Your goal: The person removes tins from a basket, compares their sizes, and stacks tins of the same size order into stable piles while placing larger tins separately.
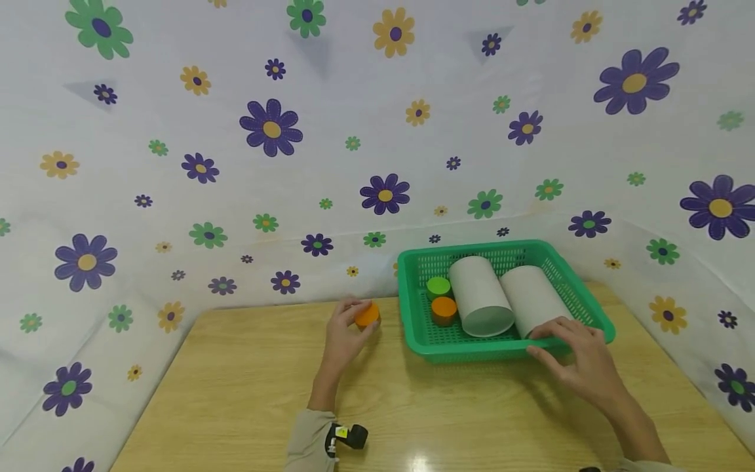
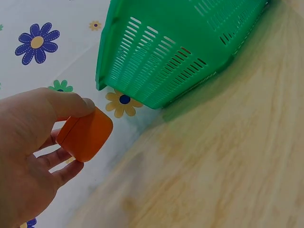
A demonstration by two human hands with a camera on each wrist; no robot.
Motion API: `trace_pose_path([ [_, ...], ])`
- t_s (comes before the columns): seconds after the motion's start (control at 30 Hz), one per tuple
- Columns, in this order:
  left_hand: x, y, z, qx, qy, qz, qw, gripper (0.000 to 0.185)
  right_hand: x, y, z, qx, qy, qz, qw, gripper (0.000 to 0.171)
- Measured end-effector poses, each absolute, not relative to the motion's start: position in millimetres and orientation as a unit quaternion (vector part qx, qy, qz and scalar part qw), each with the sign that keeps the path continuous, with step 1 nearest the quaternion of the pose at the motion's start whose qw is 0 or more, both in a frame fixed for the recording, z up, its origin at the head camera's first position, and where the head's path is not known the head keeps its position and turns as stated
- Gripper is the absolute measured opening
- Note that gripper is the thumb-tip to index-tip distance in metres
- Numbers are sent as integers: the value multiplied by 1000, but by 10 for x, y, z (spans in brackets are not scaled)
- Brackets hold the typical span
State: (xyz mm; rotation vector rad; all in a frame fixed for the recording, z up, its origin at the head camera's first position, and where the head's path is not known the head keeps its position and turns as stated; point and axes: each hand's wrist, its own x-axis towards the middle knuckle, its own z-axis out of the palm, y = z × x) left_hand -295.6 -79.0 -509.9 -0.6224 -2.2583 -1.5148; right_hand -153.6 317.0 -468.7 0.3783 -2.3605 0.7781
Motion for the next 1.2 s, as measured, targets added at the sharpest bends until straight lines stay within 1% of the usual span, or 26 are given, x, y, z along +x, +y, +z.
trace_pose_path([
  [0.17, -3014, -785, -5175, -231, -803, -522, 173, 38, -1529, 3183, -4687, 137, -893, 296, 309, 27],
  [0.4, -3077, -764, -5208, -213, -802, -546, 113, 41, -1490, 3226, -4694, 129, -893, 296, 312, 28],
  [0.5, -3077, -761, -5219, -203, -802, -553, 102, 41, -1495, 3229, -4685, 131, -892, 300, 312, 29],
  [0.67, -3043, -769, -5249, -191, -815, -537, 103, 40, -1519, 3209, -4666, 138, -890, 301, 312, 29],
  [1.03, -2961, -839, -5314, -197, -833, -507, 102, 39, -1534, 3158, -4707, 138, -893, 299, 306, 28],
  [1.2, -2960, -841, -5311, -196, -836, -503, 99, 40, -1542, 3152, -4703, 141, -891, 296, 313, 28],
])
